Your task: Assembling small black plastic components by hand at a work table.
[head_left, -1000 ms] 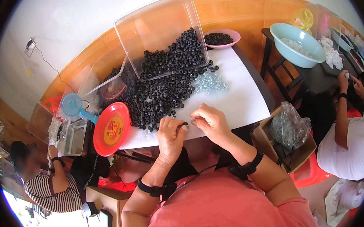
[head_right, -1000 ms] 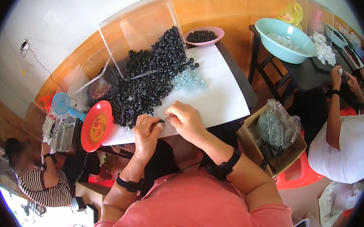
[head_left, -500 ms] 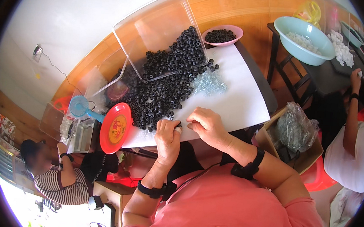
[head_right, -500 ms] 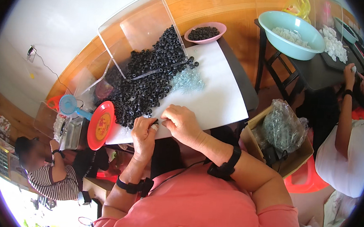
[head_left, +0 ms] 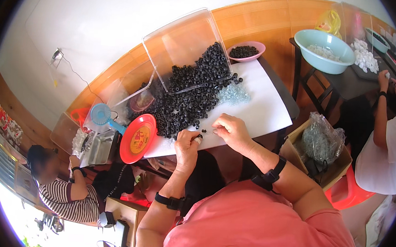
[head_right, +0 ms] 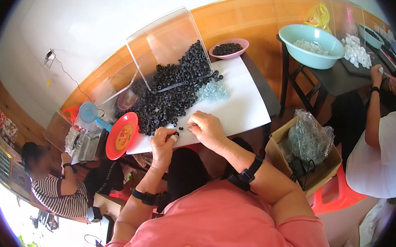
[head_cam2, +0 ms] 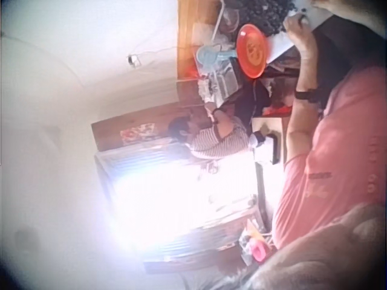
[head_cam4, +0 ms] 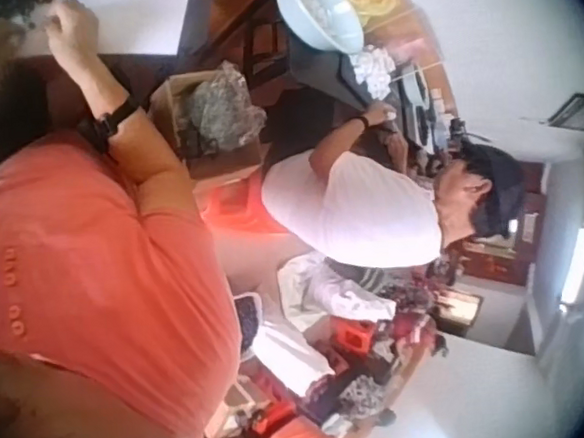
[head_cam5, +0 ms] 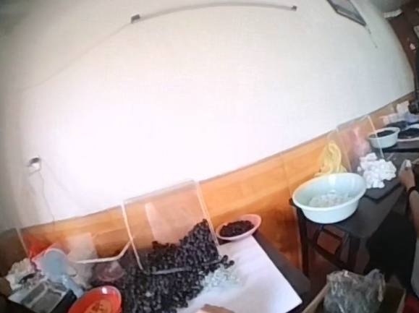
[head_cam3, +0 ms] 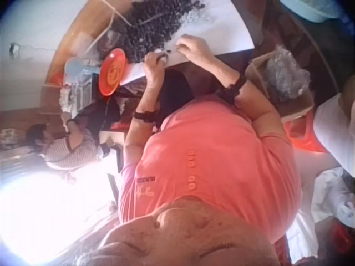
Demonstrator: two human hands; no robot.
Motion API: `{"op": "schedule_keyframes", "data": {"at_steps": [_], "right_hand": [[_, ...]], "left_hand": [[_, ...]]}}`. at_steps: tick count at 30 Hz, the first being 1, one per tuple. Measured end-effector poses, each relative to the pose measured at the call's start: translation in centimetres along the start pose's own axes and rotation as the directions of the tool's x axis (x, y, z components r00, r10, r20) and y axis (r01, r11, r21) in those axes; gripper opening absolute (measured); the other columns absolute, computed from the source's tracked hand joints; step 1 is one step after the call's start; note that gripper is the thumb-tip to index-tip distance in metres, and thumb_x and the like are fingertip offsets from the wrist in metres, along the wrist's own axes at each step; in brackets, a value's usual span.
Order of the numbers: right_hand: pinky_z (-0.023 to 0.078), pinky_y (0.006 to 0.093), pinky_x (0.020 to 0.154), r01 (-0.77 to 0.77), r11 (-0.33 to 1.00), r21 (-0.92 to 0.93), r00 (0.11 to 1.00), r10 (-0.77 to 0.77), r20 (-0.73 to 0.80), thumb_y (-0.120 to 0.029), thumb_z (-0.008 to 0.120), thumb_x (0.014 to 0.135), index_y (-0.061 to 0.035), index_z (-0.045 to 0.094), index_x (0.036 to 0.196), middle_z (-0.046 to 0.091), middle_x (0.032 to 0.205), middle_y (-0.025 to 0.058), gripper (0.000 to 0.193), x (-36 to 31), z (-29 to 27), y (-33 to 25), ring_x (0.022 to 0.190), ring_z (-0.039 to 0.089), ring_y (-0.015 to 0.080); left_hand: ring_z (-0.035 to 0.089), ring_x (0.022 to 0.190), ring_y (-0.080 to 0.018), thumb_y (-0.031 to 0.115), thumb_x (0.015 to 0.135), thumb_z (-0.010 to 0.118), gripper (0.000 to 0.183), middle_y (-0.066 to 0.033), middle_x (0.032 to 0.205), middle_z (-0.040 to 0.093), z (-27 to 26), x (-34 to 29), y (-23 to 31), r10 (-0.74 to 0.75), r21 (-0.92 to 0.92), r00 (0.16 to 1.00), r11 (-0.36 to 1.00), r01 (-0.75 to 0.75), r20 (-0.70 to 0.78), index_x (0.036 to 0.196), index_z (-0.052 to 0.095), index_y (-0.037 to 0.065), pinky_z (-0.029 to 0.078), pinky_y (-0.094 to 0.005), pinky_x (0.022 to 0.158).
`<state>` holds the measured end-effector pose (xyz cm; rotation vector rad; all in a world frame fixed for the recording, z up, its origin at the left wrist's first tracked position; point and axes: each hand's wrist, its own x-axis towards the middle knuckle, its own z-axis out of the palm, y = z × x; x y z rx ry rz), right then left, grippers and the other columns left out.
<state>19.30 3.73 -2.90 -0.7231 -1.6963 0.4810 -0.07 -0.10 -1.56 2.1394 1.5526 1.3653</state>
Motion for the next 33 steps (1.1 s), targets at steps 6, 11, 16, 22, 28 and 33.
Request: {"op": "schedule_keyframes", "data": {"at_steps": [6,11,16,22,28,33], "right_hand": [[0.052,0.0385,0.065,-0.006,0.999,-0.046,1.0,0.007,0.021,-0.003,0.07,0.078,-0.0051,0.061,0.085,0.065,0.083,0.009,0.012,0.1,-0.1,-0.6,0.075,0.066,0.0289],[0.053,0.0363,0.066,0.026,0.999,-0.04,0.998,-0.024,0.059,-0.001,0.071,0.077,-0.0044,0.062,0.086,0.065,0.083,0.0089,0.013,0.2,0.2,-0.2,0.074,0.067,0.027],[0.053,0.035,0.067,-0.02,0.999,-0.041,0.997,0.023,0.078,-0.001,0.071,0.077,-0.0039,0.063,0.086,0.065,0.084,0.0094,0.013,0.3,-0.3,-0.3,0.074,0.068,0.0257],[0.051,0.0364,0.066,-0.097,0.995,-0.032,0.991,0.1,0.086,0.0,0.068,0.079,-0.0033,0.064,0.088,0.063,0.083,0.0102,0.011,-0.3,-0.4,-1.2,0.075,0.065,0.0283],[0.05,0.0304,0.065,0.051,0.999,0.017,0.995,-0.053,0.084,0.01,0.065,0.083,-0.0003,0.063,0.099,0.059,0.086,0.009,0.019,0.3,1.7,-2.7,0.073,0.062,0.021],[0.05,0.0375,0.061,-0.011,0.998,0.057,0.999,0.008,0.053,0.008,0.068,0.081,-0.0023,0.06,0.098,0.059,0.083,0.011,0.021,0.8,3.0,-2.0,0.072,0.062,0.0293]], "left_hand": [[0.06,0.086,-0.0314,0.002,0.077,0.07,0.015,-0.0114,0.084,0.063,-0.1,0.4,-0.9,0.108,0.058,0.994,0.992,-0.109,0.02,0.091,0.07,0.003,0.049,-0.0409,0.075],[0.061,0.083,-0.0284,0.002,0.077,0.071,0.014,-0.0113,0.084,0.063,-0.1,0.5,-1.7,0.054,-0.031,0.998,0.998,-0.054,0.016,0.091,0.071,0.002,0.05,-0.0381,0.075],[0.059,0.079,-0.0162,0.002,0.081,0.071,0.014,-0.0077,0.086,0.062,-0.2,0.5,-1.4,-0.143,-0.294,0.989,0.945,0.145,0.027,0.095,0.071,0.0,0.048,-0.0297,0.073],[0.054,0.065,-0.0082,0.0,0.083,0.069,0.013,-0.0028,0.079,0.065,-1.8,0.0,1.6,-0.363,-0.495,0.926,0.788,0.367,0.108,0.096,0.072,-0.002,0.042,-0.0221,0.058],[0.059,0.068,-0.0149,-0.005,0.091,0.062,0.019,-0.0097,0.089,0.067,-1.0,1.3,1.3,-0.429,-0.766,0.851,0.421,0.485,0.303,0.109,0.066,-0.009,0.049,-0.0272,0.061],[0.061,0.071,-0.0133,-0.002,0.091,0.066,0.019,-0.0092,0.09,0.068,-0.8,1.1,0.0,-0.427,-0.803,0.832,0.315,0.505,0.355,0.109,0.067,-0.008,0.051,-0.0258,0.061]]}}
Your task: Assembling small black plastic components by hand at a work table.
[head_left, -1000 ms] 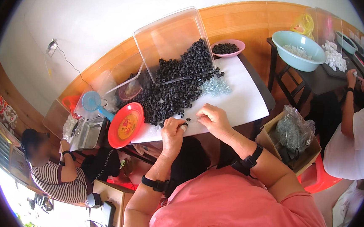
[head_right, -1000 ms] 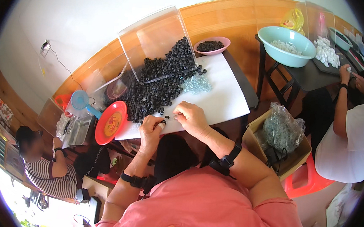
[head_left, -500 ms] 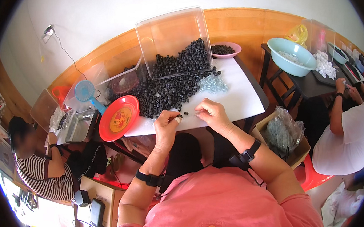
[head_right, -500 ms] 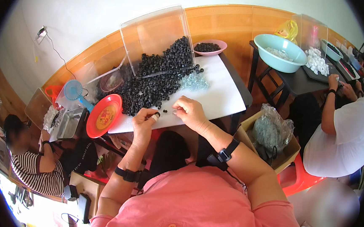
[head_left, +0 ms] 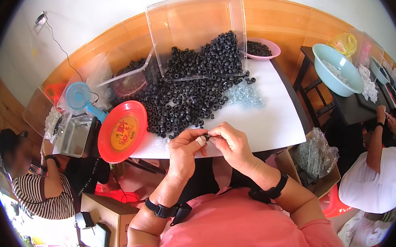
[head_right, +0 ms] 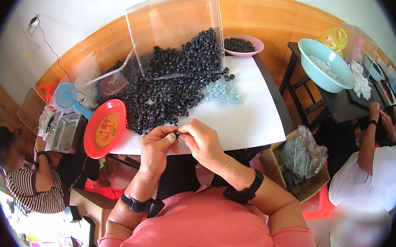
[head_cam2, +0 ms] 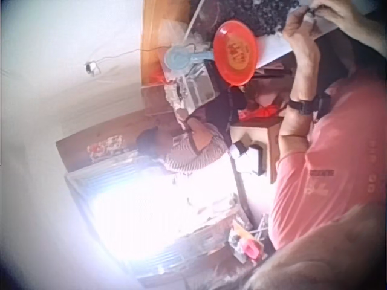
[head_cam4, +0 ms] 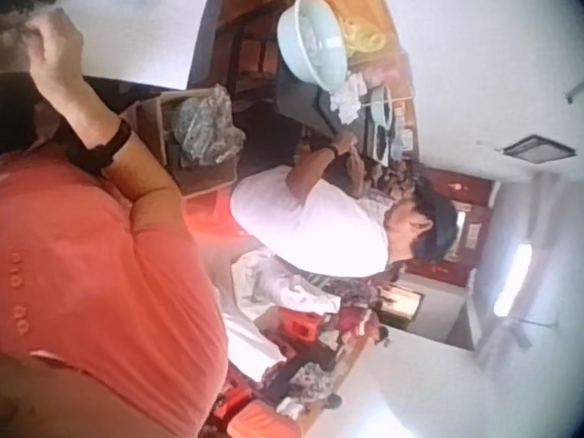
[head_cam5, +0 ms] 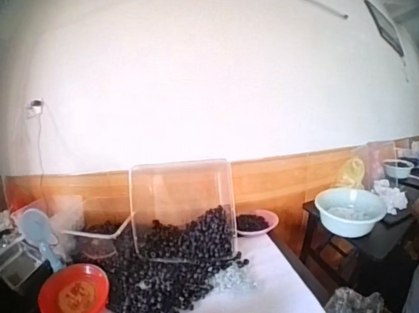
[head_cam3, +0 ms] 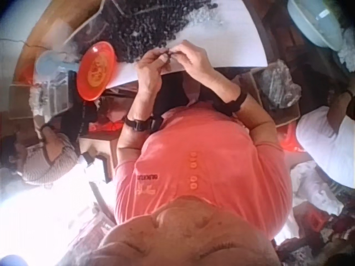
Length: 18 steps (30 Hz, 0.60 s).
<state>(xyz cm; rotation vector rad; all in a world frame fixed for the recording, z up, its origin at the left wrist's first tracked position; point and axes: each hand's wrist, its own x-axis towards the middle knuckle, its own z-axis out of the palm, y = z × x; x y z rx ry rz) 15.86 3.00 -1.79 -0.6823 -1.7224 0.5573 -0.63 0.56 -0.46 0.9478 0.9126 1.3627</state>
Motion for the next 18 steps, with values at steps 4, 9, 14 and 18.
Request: {"op": "schedule_keyframes", "data": {"at_steps": [4,9,14,18], "right_hand": [[0.05,0.038,0.062,-0.031,0.998,0.054,0.999,0.033,-0.029,0.007,0.069,0.081,-0.0021,0.061,0.1,0.06,0.084,0.0115,0.023,0.2,-0.2,-1.2,0.071,0.062,0.0288],[0.05,0.037,0.063,0.022,1.0,-0.001,1.0,-0.022,-0.011,0.006,0.067,0.084,-0.0017,0.061,0.101,0.059,0.083,0.0113,0.02,0.6,-0.4,-1.2,0.073,0.063,0.0282],[0.048,0.0373,0.061,-0.043,0.999,0.008,0.998,0.043,0.053,0.004,0.067,0.086,-0.0012,0.062,0.097,0.059,0.081,0.0108,0.014,1.2,-0.3,-1.5,0.07,0.06,0.0287],[0.048,0.0377,0.06,0.07,0.995,-0.072,0.996,-0.066,0.053,0.002,0.069,0.084,-0.0016,0.062,0.094,0.058,0.081,0.0103,0.013,1.5,-0.4,-2.2,0.068,0.059,0.0291]], "left_hand": [[0.061,0.069,-0.0164,-0.003,0.093,0.062,0.016,-0.0114,0.089,0.067,0.5,0.0,0.6,-0.04,0.03,0.999,0.999,0.041,-0.031,0.108,0.066,-0.007,0.051,-0.0285,0.062],[0.063,0.072,-0.0161,-0.003,0.092,0.063,0.015,-0.0121,0.09,0.068,0.4,0.0,0.8,-0.054,-0.025,0.998,0.998,0.055,0.006,0.107,0.066,-0.007,0.051,-0.0277,0.058],[0.061,0.064,-0.0133,-0.001,0.09,0.068,0.017,-0.0077,0.084,0.067,0.0,-0.6,0.3,-0.045,0.013,0.999,0.999,0.044,0.029,0.107,0.068,-0.004,0.05,-0.0249,0.055],[0.062,0.065,-0.0131,-0.001,0.091,0.068,0.017,-0.0072,0.084,0.067,-0.1,-0.6,0.2,-0.053,-0.044,0.999,0.998,0.054,0.012,0.107,0.069,-0.004,0.051,-0.0247,0.056]]}}
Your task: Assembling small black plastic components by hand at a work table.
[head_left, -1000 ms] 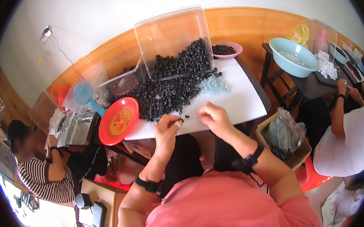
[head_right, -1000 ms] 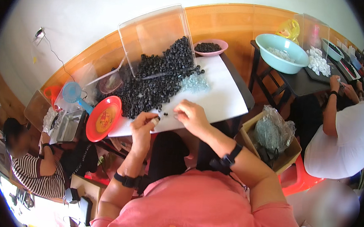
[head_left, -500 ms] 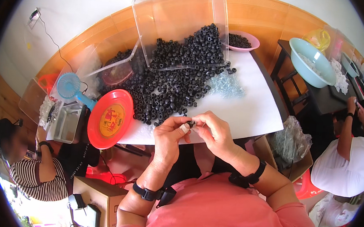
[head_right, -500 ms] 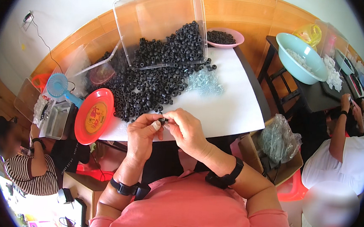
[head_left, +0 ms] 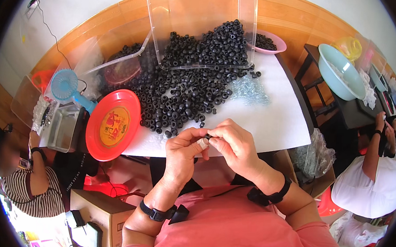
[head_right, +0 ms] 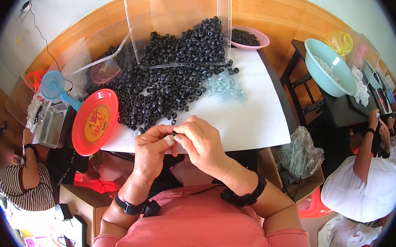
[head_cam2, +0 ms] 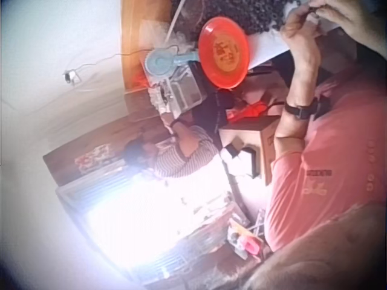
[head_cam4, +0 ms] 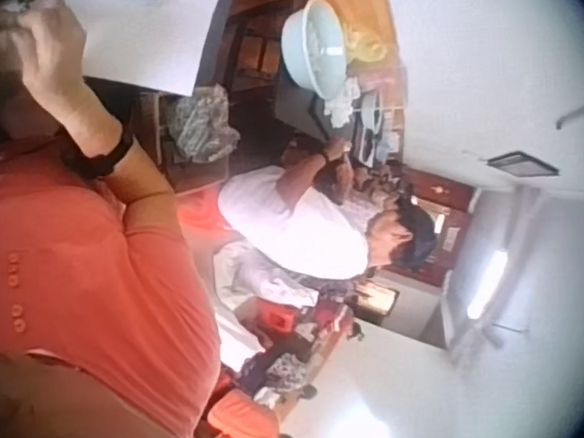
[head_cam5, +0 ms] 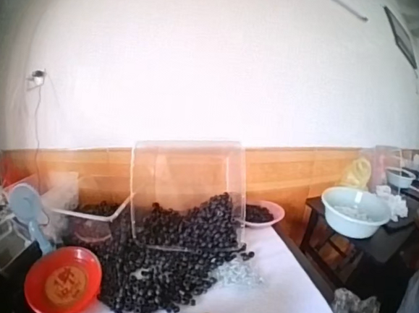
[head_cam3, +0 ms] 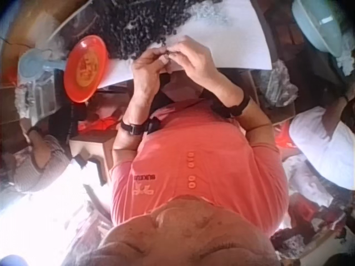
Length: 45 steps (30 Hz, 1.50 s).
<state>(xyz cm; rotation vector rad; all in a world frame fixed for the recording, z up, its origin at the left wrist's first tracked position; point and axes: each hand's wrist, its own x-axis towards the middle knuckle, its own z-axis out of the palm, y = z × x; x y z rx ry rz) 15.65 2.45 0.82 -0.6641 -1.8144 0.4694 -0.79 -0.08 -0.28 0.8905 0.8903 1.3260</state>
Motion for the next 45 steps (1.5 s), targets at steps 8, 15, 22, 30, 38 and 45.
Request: {"op": "schedule_keyframes", "data": {"at_steps": [8,15,22,30,38,45], "right_hand": [[0.048,0.0364,0.059,0.115,0.982,-0.153,0.993,-0.115,0.007,0.001,0.07,0.081,-0.0015,0.063,0.097,0.059,0.081,0.0112,0.018,-0.5,0.0,-0.2,0.068,0.06,0.0283],[0.048,0.0373,0.059,-0.047,0.999,-0.023,0.998,0.048,0.026,0.004,0.067,0.081,-0.0017,0.063,0.1,0.059,0.081,0.0116,0.02,-0.4,-0.7,0.1,0.067,0.059,0.0294],[0.047,0.0381,0.059,-0.114,0.988,-0.102,0.985,0.126,0.118,0.001,0.069,0.081,-0.0068,0.064,0.09,0.058,0.076,0.0077,0.013,1.0,-1.5,-0.3,0.066,0.06,0.0279],[0.048,0.0401,0.071,0.165,0.878,-0.449,0.968,-0.057,0.245,-0.002,0.068,0.073,-0.0078,0.061,0.079,0.059,0.084,0.0057,0.011,2.7,-1.3,1.8,0.08,0.06,0.0282],[0.046,0.0384,0.077,0.356,0.785,-0.507,0.884,-0.107,0.455,-0.005,0.063,0.072,-0.0068,0.063,0.08,0.059,0.089,0.0065,0.008,2.1,-1.4,3.3,0.089,0.058,0.0263],[0.042,0.039,0.074,0.37,0.765,-0.527,0.866,-0.079,0.494,-0.01,0.064,0.075,-0.0062,0.065,0.082,0.057,0.093,0.0079,0.008,2.0,-1.7,2.9,0.087,0.056,0.0259]], "left_hand": [[0.062,0.068,-0.0129,-0.001,0.092,0.066,0.018,-0.008,0.09,0.069,0.2,0.0,0.3,-0.056,0.005,0.998,0.998,0.056,-0.007,0.109,0.068,-0.004,0.053,-0.025,0.061],[0.061,0.071,-0.0127,-0.001,0.093,0.065,0.018,-0.0081,0.091,0.068,0.0,-0.1,0.2,-0.022,-0.005,0.999,1.0,0.022,0.025,0.11,0.068,-0.004,0.054,-0.0255,0.062],[0.064,0.074,-0.0172,-0.002,0.094,0.062,0.015,-0.0129,0.096,0.068,-0.5,0.0,-0.2,-0.034,-0.07,0.999,0.997,0.035,0.016,0.109,0.064,-0.005,0.055,-0.0298,0.06],[0.062,0.075,-0.0159,-0.001,0.095,0.062,0.017,-0.0115,0.094,0.067,-0.4,-0.3,0.2,-0.044,-0.162,0.999,0.986,0.04,-0.021,0.112,0.064,-0.004,0.054,-0.0291,0.063],[0.064,0.074,-0.0171,0.006,0.096,0.063,0.02,-0.013,0.096,0.068,-0.5,-0.3,-0.1,-0.006,-0.089,1.0,0.996,0.005,-0.008,0.114,0.065,-0.003,0.054,-0.0309,0.061],[0.063,0.076,-0.0153,0.001,0.096,0.062,0.019,-0.0119,0.097,0.068,-0.5,-0.3,0.1,-0.004,-0.157,1.0,0.988,0.005,0.011,0.114,0.065,-0.004,0.055,-0.0286,0.061]]}}
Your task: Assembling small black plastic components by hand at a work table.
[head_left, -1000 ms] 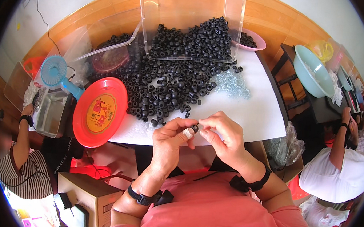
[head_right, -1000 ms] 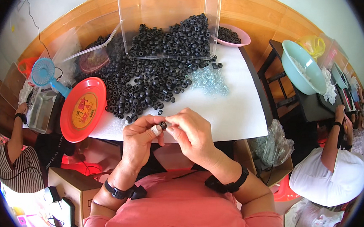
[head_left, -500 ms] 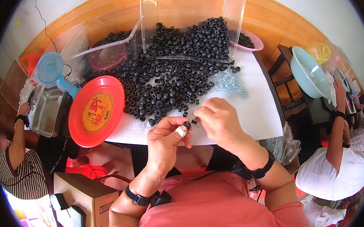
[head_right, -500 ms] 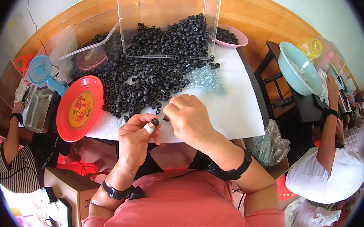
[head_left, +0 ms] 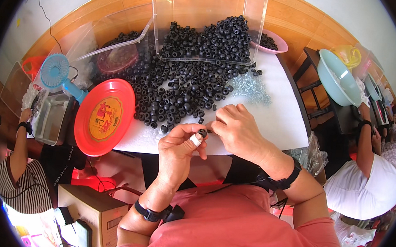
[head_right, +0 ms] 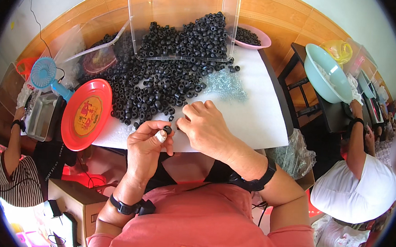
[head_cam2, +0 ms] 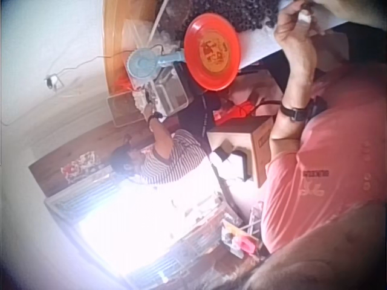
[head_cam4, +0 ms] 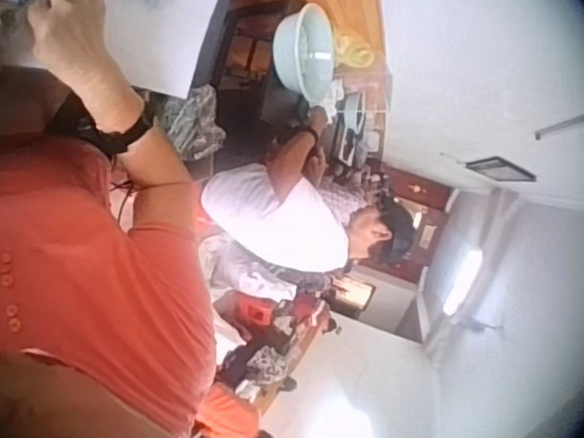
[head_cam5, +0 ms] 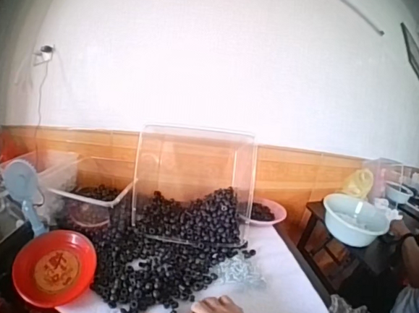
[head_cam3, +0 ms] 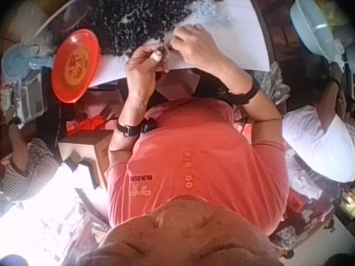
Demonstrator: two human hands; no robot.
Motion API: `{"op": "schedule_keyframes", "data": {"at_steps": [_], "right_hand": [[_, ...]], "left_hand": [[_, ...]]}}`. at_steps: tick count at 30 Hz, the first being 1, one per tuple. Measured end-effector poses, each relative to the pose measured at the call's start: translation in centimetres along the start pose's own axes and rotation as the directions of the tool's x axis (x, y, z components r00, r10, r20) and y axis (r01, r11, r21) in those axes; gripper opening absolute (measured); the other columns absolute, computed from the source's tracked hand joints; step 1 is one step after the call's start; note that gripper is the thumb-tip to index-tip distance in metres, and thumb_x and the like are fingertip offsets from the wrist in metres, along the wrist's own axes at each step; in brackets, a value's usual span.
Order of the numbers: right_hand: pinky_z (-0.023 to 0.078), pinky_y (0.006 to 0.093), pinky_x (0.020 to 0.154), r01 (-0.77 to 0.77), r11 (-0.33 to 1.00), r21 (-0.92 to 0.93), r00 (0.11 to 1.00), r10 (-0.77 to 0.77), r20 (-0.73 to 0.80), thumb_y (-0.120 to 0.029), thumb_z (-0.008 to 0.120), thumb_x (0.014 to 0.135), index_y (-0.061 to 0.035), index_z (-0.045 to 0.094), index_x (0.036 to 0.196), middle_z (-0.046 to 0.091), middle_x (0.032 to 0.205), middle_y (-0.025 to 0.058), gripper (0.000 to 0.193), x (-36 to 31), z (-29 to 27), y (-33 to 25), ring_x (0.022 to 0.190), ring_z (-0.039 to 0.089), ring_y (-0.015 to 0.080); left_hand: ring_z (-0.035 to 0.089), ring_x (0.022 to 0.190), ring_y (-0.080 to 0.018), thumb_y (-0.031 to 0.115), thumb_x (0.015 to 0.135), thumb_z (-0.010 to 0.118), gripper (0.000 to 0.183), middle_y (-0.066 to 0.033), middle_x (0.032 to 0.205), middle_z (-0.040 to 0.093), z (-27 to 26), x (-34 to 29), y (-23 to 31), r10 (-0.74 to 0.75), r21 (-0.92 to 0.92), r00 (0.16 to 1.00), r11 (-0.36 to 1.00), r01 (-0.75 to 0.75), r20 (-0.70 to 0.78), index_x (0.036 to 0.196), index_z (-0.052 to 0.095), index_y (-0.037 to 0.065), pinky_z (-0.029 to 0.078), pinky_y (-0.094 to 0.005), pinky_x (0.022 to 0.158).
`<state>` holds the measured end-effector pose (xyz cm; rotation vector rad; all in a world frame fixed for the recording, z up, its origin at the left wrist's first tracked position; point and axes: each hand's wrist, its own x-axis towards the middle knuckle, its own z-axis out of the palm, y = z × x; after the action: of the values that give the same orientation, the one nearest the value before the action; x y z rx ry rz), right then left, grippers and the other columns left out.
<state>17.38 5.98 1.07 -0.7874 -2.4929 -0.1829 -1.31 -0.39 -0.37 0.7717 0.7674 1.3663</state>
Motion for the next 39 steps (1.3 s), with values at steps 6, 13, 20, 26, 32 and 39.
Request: {"op": "schedule_keyframes", "data": {"at_steps": [6,13,20,26,32,39], "right_hand": [[0.04,0.0385,0.074,0.042,0.999,-0.028,0.998,-0.043,-0.056,-0.011,0.064,0.074,-0.0058,0.063,0.078,0.055,0.091,0.0075,0.007,0.1,0.5,-0.4,0.089,0.056,0.0259],[0.039,0.0393,0.076,-0.047,0.999,0.012,0.998,0.047,-0.036,-0.009,0.065,0.071,-0.0061,0.063,0.081,0.056,0.093,0.0076,0.01,-0.1,0.8,-0.6,0.09,0.056,0.0262],[0.037,0.0397,0.076,-0.106,0.989,-0.1,0.992,0.099,-0.075,-0.008,0.068,0.07,-0.008,0.061,0.082,0.056,0.093,0.007,0.014,0.0,0.6,-2.0,0.09,0.056,0.0255],[0.04,0.0382,0.071,-0.239,0.924,0.298,0.927,0.309,-0.214,-0.003,0.072,0.075,-0.006,0.06,0.087,0.058,0.085,0.0077,0.017,-0.9,-0.2,-0.9,0.079,0.057,0.025],[0.05,0.0285,0.08,-0.324,0.5,0.803,0.829,0.559,-0.014,-0.002,0.068,0.089,0.0006,0.062,0.095,0.062,0.088,0.0057,0.009,-0.4,-1.6,-1.6,0.086,0.063,0.0146],[0.052,0.029,0.081,-0.337,0.632,0.698,0.869,0.495,-0.028,-0.004,0.067,0.092,0.0019,0.062,0.096,0.062,0.09,0.0068,0.008,-0.5,-1.4,-1.9,0.085,0.063,0.0148]], "left_hand": [[0.063,0.076,-0.0156,0.001,0.096,0.062,0.019,-0.012,0.096,0.068,0.2,-0.1,0.2,-0.02,-0.008,1.0,1.0,0.02,-0.011,0.114,0.065,-0.004,0.055,-0.0286,0.062],[0.063,0.076,-0.0151,-0.001,0.095,0.063,0.018,-0.0107,0.095,0.067,0.0,0.1,-0.1,-0.009,0.007,1.0,1.0,0.009,-0.007,0.112,0.066,-0.005,0.055,-0.0278,0.059],[0.063,0.073,-0.0144,-0.001,0.093,0.066,0.02,-0.0086,0.092,0.067,0.1,0.1,0.0,-0.016,0.075,1.0,0.997,0.016,-0.01,0.112,0.068,-0.004,0.055,-0.0269,0.058],[0.063,0.072,-0.0153,-0.003,0.094,0.062,0.02,-0.0124,0.094,0.068,1.4,-0.4,0.6,-0.053,0.165,0.998,0.985,0.056,-0.025,0.113,0.067,-0.006,0.055,-0.0279,0.054],[0.063,0.071,-0.0152,-0.002,0.094,0.061,0.019,-0.0129,0.092,0.068,1.9,0.7,-0.3,-0.073,0.084,0.997,0.994,0.073,-0.001,0.112,0.066,-0.007,0.054,-0.028,0.053],[0.064,0.071,-0.0152,-0.002,0.095,0.06,0.018,-0.0136,0.091,0.068,1.8,0.8,-0.5,-0.075,0.102,0.997,0.992,0.076,-0.018,0.111,0.065,-0.007,0.055,-0.0282,0.052]]}}
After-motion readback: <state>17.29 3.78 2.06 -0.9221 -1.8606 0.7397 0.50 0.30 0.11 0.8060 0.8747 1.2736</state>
